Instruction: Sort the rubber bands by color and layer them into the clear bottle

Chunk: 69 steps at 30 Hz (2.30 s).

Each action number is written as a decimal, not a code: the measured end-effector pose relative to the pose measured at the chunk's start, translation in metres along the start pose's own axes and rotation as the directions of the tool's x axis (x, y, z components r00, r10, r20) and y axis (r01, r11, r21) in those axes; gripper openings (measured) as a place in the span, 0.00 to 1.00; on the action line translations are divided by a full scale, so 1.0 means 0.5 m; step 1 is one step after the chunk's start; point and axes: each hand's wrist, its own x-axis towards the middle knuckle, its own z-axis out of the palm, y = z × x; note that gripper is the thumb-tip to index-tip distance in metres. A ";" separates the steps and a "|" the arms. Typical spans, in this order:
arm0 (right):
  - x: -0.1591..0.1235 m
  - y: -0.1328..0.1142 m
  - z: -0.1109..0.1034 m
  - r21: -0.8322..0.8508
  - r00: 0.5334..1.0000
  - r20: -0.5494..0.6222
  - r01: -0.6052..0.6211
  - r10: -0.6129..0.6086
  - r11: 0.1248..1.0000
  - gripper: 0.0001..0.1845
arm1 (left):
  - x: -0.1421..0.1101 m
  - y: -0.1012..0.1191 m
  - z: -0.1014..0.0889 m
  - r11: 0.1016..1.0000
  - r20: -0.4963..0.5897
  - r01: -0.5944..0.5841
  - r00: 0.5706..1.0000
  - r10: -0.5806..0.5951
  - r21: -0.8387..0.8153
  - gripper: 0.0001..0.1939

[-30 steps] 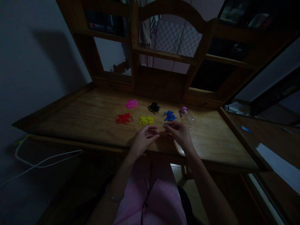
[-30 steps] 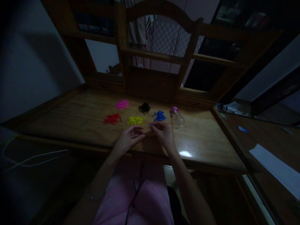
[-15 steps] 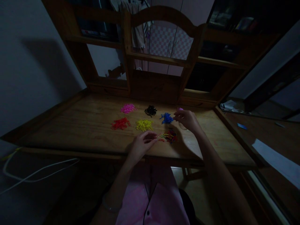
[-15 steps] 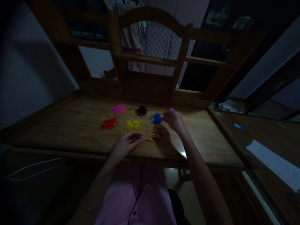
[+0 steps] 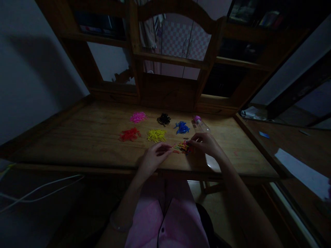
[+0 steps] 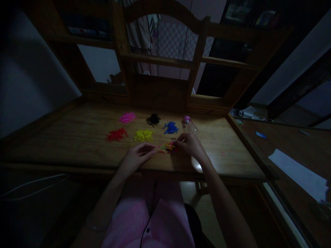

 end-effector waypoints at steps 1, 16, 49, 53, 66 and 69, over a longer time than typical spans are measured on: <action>0.000 0.002 -0.003 0.021 1.000 -0.009 -0.008 0.008 1.000 0.12 | 0.000 -0.001 0.000 1.000 0.000 -0.002 1.000 0.002 -0.003 0.10; -0.020 -0.041 0.009 0.026 0.993 0.097 0.068 -0.070 0.997 0.09 | 0.000 -0.003 -0.001 0.999 0.021 -0.038 0.999 0.037 0.018 0.12; -0.018 -0.020 0.018 0.636 0.980 0.190 -0.172 0.064 0.752 0.20 | 0.016 0.021 0.072 0.994 -0.057 -0.099 0.994 0.096 -0.048 0.13; -0.030 -0.042 0.023 0.651 0.969 0.244 -0.191 0.036 0.734 0.18 | 0.024 0.034 0.102 0.978 -0.028 -0.099 0.995 0.095 -0.183 0.16; -0.011 -0.085 0.031 0.585 0.989 0.146 -0.092 0.007 0.806 0.17 | 0.017 0.031 0.096 0.975 -0.214 -0.078 0.976 0.033 -0.208 0.13; -0.019 -0.084 0.035 0.611 0.988 0.140 -0.139 0.066 0.780 0.17 | 0.016 0.030 0.089 0.973 -0.195 -0.077 0.980 0.034 -0.216 0.13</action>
